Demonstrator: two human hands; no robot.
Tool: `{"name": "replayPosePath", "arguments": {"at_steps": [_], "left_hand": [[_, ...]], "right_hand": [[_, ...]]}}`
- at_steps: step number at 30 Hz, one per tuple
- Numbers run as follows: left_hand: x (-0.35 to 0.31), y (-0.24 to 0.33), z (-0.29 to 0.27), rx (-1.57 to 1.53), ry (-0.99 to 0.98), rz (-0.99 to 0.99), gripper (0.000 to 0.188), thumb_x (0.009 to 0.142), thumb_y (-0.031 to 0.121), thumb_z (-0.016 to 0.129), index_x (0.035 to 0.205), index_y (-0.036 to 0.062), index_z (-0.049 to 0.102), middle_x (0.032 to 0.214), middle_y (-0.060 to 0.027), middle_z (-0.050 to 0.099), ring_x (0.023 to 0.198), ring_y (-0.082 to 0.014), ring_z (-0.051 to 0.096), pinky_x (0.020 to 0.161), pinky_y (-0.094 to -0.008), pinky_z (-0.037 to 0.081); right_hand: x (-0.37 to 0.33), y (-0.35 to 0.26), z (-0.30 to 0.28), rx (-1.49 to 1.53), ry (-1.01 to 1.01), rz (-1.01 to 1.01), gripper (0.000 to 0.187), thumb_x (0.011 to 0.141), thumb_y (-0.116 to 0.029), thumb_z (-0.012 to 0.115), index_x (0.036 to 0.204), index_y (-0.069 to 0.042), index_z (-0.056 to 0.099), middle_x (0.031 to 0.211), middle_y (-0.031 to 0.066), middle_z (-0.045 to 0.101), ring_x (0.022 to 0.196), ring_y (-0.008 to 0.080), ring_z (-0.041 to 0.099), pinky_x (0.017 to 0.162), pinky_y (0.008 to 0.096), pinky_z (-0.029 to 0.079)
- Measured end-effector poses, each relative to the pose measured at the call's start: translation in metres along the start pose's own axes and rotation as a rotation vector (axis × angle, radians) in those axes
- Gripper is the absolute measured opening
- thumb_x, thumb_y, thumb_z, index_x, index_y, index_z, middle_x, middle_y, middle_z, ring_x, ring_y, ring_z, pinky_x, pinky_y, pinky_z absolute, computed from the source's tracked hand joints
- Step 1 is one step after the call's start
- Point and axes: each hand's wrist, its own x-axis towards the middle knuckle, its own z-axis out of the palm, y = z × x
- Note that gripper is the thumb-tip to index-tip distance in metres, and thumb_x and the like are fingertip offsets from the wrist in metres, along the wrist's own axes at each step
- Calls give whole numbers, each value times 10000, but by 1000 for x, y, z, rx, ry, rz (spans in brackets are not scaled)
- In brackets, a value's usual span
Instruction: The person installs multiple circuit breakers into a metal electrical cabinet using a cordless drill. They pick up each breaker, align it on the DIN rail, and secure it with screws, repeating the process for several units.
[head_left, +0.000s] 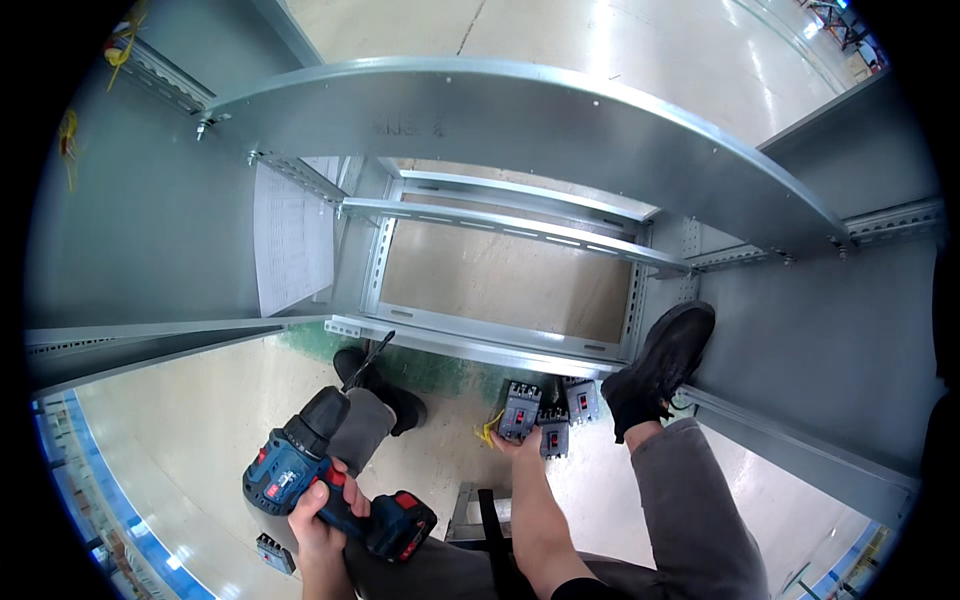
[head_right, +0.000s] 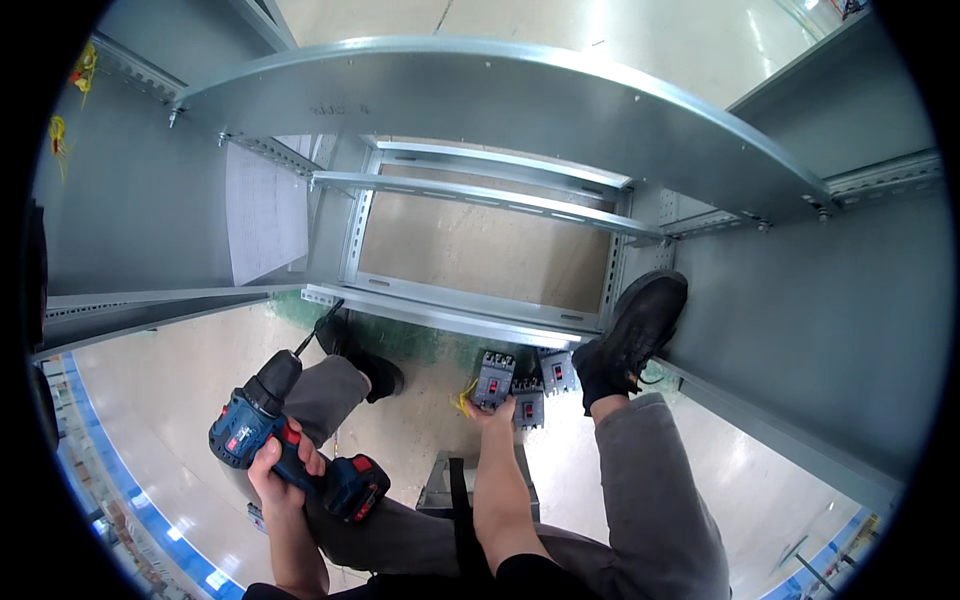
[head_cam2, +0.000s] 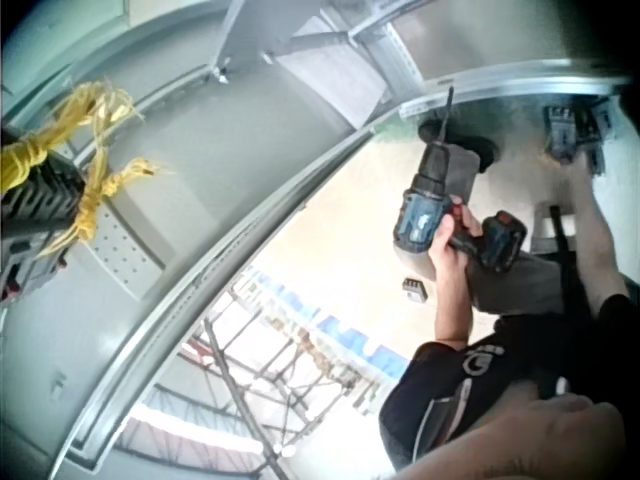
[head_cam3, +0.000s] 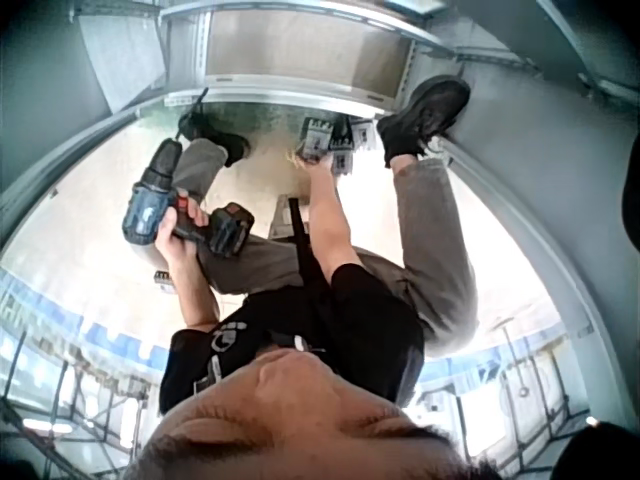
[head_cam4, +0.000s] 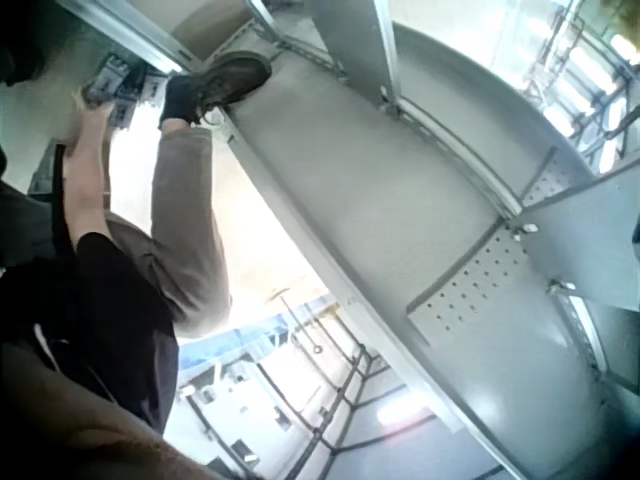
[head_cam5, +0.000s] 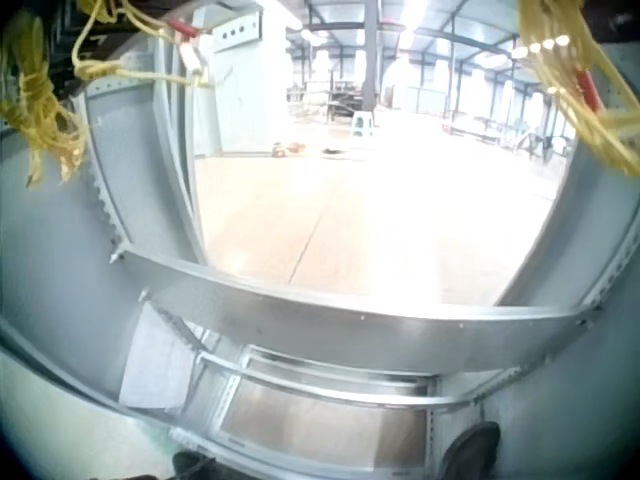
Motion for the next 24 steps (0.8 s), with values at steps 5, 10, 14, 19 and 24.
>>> {"name": "replayPosePath", "arguments": {"at_steps": [5, 10, 14, 19, 24], "left_hand": [[3, 1, 1, 50, 2, -15, 494, 795, 345, 712, 1080, -13, 527, 683, -120, 554, 535, -239, 570, 527, -366, 505], [-3, 2, -4, 37, 4, -20, 467, 794, 302, 729, 1073, -32, 557, 701, -124, 579, 567, -245, 594, 552, -367, 512], [-3, 1, -9, 29, 23, -19, 417, 817, 271, 728, 1063, -28, 572, 706, -117, 586, 578, -241, 601, 552, -363, 509], [-4, -5, -12, -39, 27, -6, 332, 859, 287, 705, 999, 14, 579, 687, -92, 569, 554, -222, 583, 522, -361, 495], [6, -8, -8, -100, -80, 18, 283, 869, 262, 684, 963, 17, 578, 645, -93, 553, 505, -225, 559, 492, -360, 485]], "right_hand": [[2, 14, 3, 52, -200, -41, 590, 963, -616, 324, 1303, -198, 563, 1347, 145, 513, 1214, 373, 486, 955, 619, 451], [-10, 19, 15, 40, -224, 163, 627, 860, -713, 477, 1186, -192, 597, 1136, 96, 603, 956, 288, 562, 670, 408, 469], [5, 40, 24, -209, -81, -229, 540, 866, -609, 590, 1151, -151, 613, 1066, 99, 637, 879, 229, 617, 667, 357, 493], [-38, 66, 19, -279, -82, -536, 580, 812, -340, 768, 1243, 1, 583, 1168, 100, 650, 971, 245, 669, 767, 413, 557], [-196, 87, 53, -97, -205, -527, 498, 832, -429, 699, 1194, -104, 592, 1118, 44, 646, 935, 192, 628, 703, 342, 506]]}}
